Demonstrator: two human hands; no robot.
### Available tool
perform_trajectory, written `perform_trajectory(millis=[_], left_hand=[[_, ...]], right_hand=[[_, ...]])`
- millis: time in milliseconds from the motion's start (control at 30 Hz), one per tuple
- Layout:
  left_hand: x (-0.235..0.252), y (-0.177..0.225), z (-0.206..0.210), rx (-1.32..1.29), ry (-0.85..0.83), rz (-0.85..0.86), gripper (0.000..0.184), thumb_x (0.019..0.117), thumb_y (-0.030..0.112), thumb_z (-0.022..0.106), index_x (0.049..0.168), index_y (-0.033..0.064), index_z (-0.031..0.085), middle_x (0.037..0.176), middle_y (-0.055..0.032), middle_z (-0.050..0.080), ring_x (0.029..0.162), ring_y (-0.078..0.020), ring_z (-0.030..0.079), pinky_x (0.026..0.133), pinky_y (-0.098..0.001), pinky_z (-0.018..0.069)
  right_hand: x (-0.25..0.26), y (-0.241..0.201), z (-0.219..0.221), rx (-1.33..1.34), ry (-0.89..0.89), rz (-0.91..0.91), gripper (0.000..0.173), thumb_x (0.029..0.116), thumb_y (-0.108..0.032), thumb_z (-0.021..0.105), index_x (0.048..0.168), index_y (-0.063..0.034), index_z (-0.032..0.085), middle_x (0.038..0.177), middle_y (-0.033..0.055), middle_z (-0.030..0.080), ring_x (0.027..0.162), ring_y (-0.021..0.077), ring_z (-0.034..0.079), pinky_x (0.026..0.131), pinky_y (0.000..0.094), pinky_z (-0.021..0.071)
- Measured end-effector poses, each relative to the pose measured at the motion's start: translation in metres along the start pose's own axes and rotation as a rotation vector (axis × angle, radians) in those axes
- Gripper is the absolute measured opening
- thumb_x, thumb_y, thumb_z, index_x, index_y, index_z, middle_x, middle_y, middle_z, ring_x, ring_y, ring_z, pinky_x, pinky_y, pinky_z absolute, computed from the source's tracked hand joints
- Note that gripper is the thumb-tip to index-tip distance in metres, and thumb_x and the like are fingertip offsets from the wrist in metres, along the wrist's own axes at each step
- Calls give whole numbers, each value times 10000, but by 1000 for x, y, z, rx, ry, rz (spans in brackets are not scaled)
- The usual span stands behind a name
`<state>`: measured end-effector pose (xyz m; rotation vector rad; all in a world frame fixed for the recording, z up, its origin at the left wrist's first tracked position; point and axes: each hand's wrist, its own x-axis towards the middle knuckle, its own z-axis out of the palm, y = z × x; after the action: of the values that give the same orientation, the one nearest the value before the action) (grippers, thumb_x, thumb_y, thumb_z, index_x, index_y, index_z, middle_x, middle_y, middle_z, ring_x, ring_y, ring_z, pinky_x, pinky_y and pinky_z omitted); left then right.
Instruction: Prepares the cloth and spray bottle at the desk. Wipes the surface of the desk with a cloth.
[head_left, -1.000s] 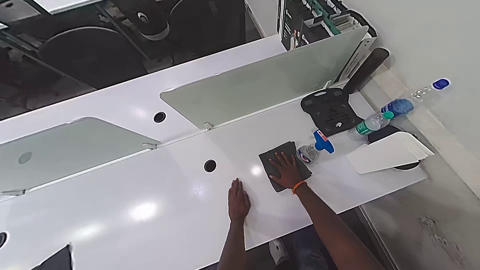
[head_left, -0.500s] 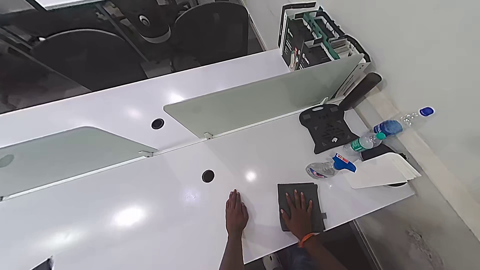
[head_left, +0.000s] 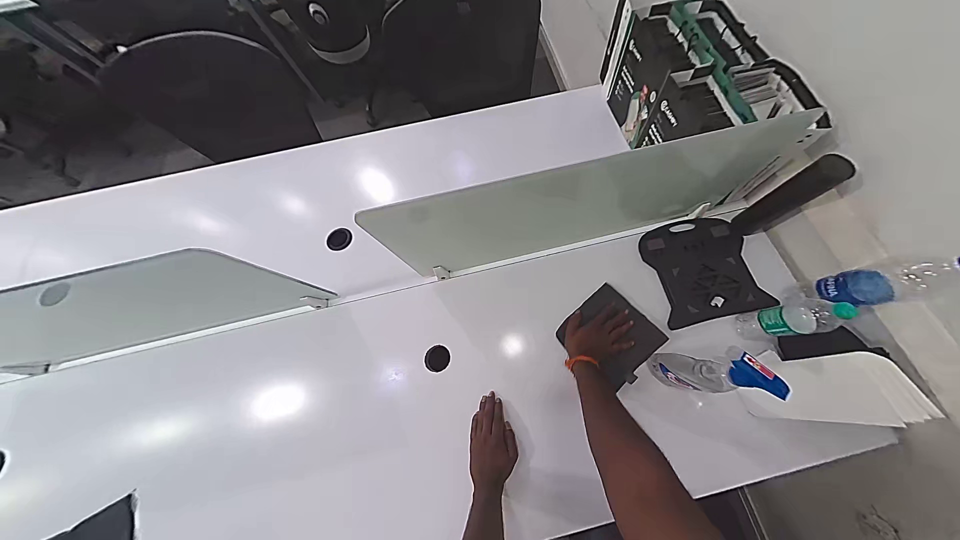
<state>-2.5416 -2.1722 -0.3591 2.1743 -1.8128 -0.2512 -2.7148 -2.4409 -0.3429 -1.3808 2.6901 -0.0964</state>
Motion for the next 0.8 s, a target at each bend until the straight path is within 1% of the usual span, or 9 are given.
perform_trajectory(millis=[100, 200, 333, 433, 533, 600, 667, 733, 800], left_hand=[[0, 1, 1, 6, 0, 0, 557, 1017, 308, 315, 1455, 57, 550, 1571, -103, 474, 1483, -260, 403, 1209, -452, 325], [1, 0, 0, 11, -2, -2, 556, 1017, 311, 317, 1455, 63, 552, 1571, -101, 476, 1482, -255, 403, 1206, -448, 327], [-1, 2, 0, 15, -25, -21, 562, 1021, 320, 310, 1475, 75, 531, 1587, -78, 459, 1498, -231, 378, 1216, -433, 312], [0, 2, -1, 14, -45, -29, 562, 1017, 311, 311, 1482, 79, 524, 1592, -66, 454, 1498, -221, 376, 1216, -428, 308], [0, 3, -2, 12, -33, -30, 558, 1013, 312, 318, 1479, 87, 528, 1586, -57, 463, 1489, -213, 391, 1206, -417, 320], [1, 4, -3, 20, -47, -32, 561, 1009, 311, 321, 1483, 92, 524, 1586, -51, 464, 1488, -209, 393, 1203, -417, 325], [1, 3, -3, 21, -40, -31, 556, 1012, 312, 317, 1479, 95, 528, 1581, -50, 471, 1486, -209, 395, 1203, -415, 323], [0, 3, -4, 21, -40, -33, 552, 1015, 306, 317, 1487, 105, 522, 1582, -45, 471, 1488, -199, 393, 1203, -406, 322], [1, 4, -3, 9, -48, -37, 554, 1010, 299, 322, 1491, 106, 518, 1584, -43, 469, 1489, -202, 392, 1199, -406, 328]], right_hand=[[37, -34, -2, 18, 4, 181, 940, 924, -721, 385, 1630, -117, 238, 1690, 212, 179, 1569, 421, 130, 1166, 752, 119], [67, -61, 3, 23, -12, 252, 936, 929, -725, 360, 1638, -133, 213, 1697, 216, 144, 1575, 419, 98, 1161, 754, 115], [101, -86, 3, 15, -29, 142, 953, 936, -740, 327, 1645, -123, 169, 1699, 226, 124, 1572, 433, 91, 1162, 764, 93], [123, -100, 10, -3, -21, 14, 968, 921, -746, 348, 1626, -96, 218, 1691, 229, 149, 1564, 442, 115, 1156, 769, 99], [139, -114, 3, -9, -47, -85, 963, 923, -757, 340, 1626, -108, 229, 1686, 235, 166, 1555, 468, 121, 1148, 782, 95], [141, -123, -5, 1, -68, -103, 945, 932, -737, 360, 1610, -88, 248, 1689, 227, 161, 1561, 461, 99, 1147, 784, 84], [142, -128, 1, 0, -24, -85, 945, 927, -733, 352, 1600, -73, 283, 1691, 205, 184, 1569, 432, 105, 1159, 766, 84], [139, -128, 5, -11, -11, -89, 953, 933, -746, 314, 1605, -73, 269, 1696, 199, 171, 1572, 422, 105, 1164, 758, 88], [124, -133, 10, 4, -15, -145, 943, 939, -731, 314, 1615, -76, 257, 1698, 201, 167, 1574, 424, 99, 1162, 765, 81]])
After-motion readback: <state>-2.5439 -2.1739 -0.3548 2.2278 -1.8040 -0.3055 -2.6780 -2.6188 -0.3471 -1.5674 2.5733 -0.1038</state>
